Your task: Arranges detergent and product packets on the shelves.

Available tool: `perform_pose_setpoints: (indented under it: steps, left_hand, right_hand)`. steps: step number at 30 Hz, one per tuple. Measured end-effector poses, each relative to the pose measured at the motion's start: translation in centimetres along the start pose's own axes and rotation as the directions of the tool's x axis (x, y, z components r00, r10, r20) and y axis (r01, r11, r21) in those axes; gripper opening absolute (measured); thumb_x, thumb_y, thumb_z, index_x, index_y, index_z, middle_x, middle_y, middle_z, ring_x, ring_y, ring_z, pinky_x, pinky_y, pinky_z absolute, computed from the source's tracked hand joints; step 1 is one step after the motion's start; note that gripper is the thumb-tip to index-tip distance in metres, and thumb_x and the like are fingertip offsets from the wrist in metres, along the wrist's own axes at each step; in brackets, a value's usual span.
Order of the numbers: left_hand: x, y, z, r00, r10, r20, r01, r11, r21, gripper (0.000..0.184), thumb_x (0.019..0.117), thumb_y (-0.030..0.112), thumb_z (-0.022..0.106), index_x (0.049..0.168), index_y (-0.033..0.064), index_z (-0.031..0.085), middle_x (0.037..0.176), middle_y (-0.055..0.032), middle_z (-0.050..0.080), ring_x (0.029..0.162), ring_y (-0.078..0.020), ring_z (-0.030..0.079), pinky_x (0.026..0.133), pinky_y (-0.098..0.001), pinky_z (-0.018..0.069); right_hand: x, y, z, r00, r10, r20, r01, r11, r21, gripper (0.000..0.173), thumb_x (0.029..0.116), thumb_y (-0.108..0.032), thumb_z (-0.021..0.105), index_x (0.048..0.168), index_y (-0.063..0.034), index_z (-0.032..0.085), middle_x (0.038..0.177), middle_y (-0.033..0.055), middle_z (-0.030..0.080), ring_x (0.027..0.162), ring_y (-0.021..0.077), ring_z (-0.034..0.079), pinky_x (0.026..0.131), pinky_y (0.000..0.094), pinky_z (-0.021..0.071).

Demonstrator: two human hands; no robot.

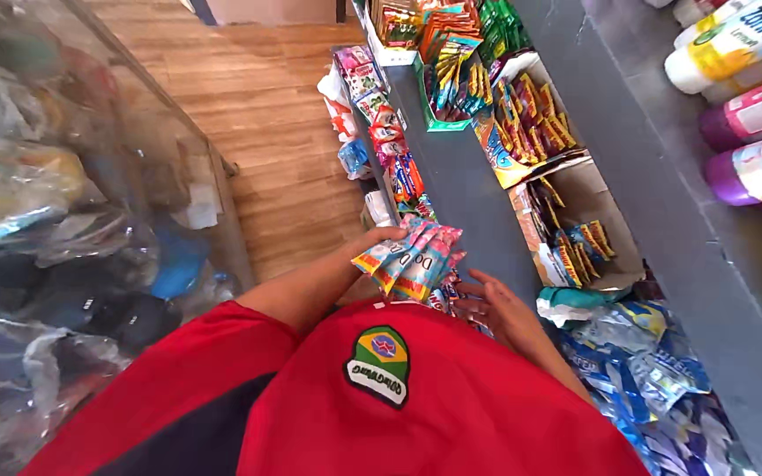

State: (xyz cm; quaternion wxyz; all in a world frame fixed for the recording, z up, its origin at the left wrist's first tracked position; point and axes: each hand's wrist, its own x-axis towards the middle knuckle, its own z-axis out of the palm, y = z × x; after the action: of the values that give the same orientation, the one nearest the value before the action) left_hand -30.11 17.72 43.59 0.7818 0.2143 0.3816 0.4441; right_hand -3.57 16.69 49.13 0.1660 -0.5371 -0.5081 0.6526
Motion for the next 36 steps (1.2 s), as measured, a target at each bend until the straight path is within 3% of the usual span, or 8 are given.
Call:
perform_pose_setpoints:
  steps: [3,8,15,18,23,29,32,36]
  left_hand:
    - [4.7,-2.9,-5.3,0.888,0.229,0.398,-0.161,0.967,-0.197,0.028,0.1044,0.025,0.046,0.107,0.0214,0.074,0.097,0.0061,0.076,0.089,0.0001,0.071,0.083,-0.0188,0.0578]
    - [2.6,3.0,-1.8,0.993,0.073,0.094,-0.066,0.995,-0.069,0.046,0.1039,0.011,0.013,0.095,0.0162,0.058,0.076,0.0069,0.07,0.07,0.0012,0.066,0.067,-0.0163,0.0559]
    - [7.7,10.2,-11.2,0.931,0.201,0.303,-0.201,0.979,-0.03,0.029,0.1019,0.022,0.038,0.106,0.0169,0.067,0.092,0.0055,0.074,0.086,0.0002,0.069,0.08,-0.0191,0.0577]
    - [6.5,15.4,-12.3,0.978,0.178,0.113,-0.188,0.979,0.083,0.032,0.1046,0.01,0.029,0.096,0.0142,0.059,0.079,0.0067,0.069,0.075,0.0022,0.066,0.072,-0.0162,0.0555]
    - [9.0,18.2,-19.0,0.959,0.136,0.249,-0.144,0.99,0.012,0.028,0.1008,0.021,0.039,0.104,0.0174,0.067,0.089,0.0055,0.075,0.083,-0.0005,0.07,0.078,-0.0201,0.0587]
    - [7.4,20.6,-19.7,0.998,-0.012,0.062,0.003,0.991,0.135,0.035,0.1049,0.014,0.023,0.102,0.0134,0.058,0.081,0.0074,0.069,0.074,0.0024,0.065,0.07,-0.016,0.0554]
    - [7.6,19.6,-22.5,0.991,0.068,0.119,-0.069,0.998,-0.002,0.018,0.1002,0.024,0.047,0.105,0.016,0.063,0.087,0.0073,0.073,0.08,0.0016,0.069,0.075,-0.0181,0.0577]
    - [6.7,19.1,-25.4,0.998,0.053,-0.021,-0.053,0.999,0.009,0.042,0.1016,0.01,0.022,0.101,0.0187,0.063,0.087,0.0093,0.074,0.078,0.0039,0.068,0.072,-0.0154,0.0569]
  right_hand:
    - [0.5,0.2,-1.3,0.995,0.017,-0.1,-0.017,1.0,-0.005,0.049,0.1108,-0.026,0.03,0.148,0.0036,0.039,0.125,0.0133,0.066,0.101,0.0167,0.07,0.088,0.0332,0.0586]
    - [2.8,-1.3,-2.5,0.979,-0.004,-0.202,-0.003,0.999,-0.032,0.045,0.1105,-0.023,0.034,0.146,0.0036,0.041,0.123,0.0128,0.066,0.098,0.0154,0.07,0.085,0.0309,0.0589]
    - [11.1,-7.1,-2.6,0.82,-0.32,-0.474,0.124,0.908,-0.4,0.042,0.1052,-0.021,0.053,0.138,0.0057,0.055,0.123,0.0191,0.067,0.102,0.0201,0.069,0.09,0.0361,0.058]
    - [14.3,-11.4,-2.5,0.752,-0.377,-0.541,-0.022,0.806,-0.592,0.038,0.1053,-0.02,0.056,0.134,0.0047,0.06,0.126,0.0247,0.066,0.115,0.0325,0.066,0.103,0.0494,0.0504]
    - [19.2,-17.9,-2.4,0.668,-0.331,-0.666,-0.256,0.738,-0.624,0.042,0.1101,-0.028,0.045,0.14,-0.0012,0.057,0.136,0.0277,0.06,0.125,0.049,0.057,0.102,0.0709,0.0396]
    - [24.3,-22.8,-2.7,0.69,-0.238,-0.683,-0.447,0.602,-0.662,0.038,0.1099,-0.015,0.04,0.138,0.0055,0.056,0.137,0.0323,0.057,0.13,0.0492,0.054,0.107,0.0665,0.038]
    - [26.5,-24.7,-2.0,0.65,-0.173,-0.74,-0.536,0.587,-0.607,0.04,0.1088,-0.013,0.043,0.143,0.0047,0.053,0.144,0.0324,0.052,0.137,0.0488,0.046,0.113,0.0654,0.0312]
    - [28.2,-25.3,-2.1,0.66,-0.159,-0.734,-0.561,0.545,-0.623,0.041,0.1077,-0.013,0.046,0.144,0.0056,0.051,0.145,0.0345,0.049,0.139,0.0501,0.043,0.113,0.0653,0.0299]
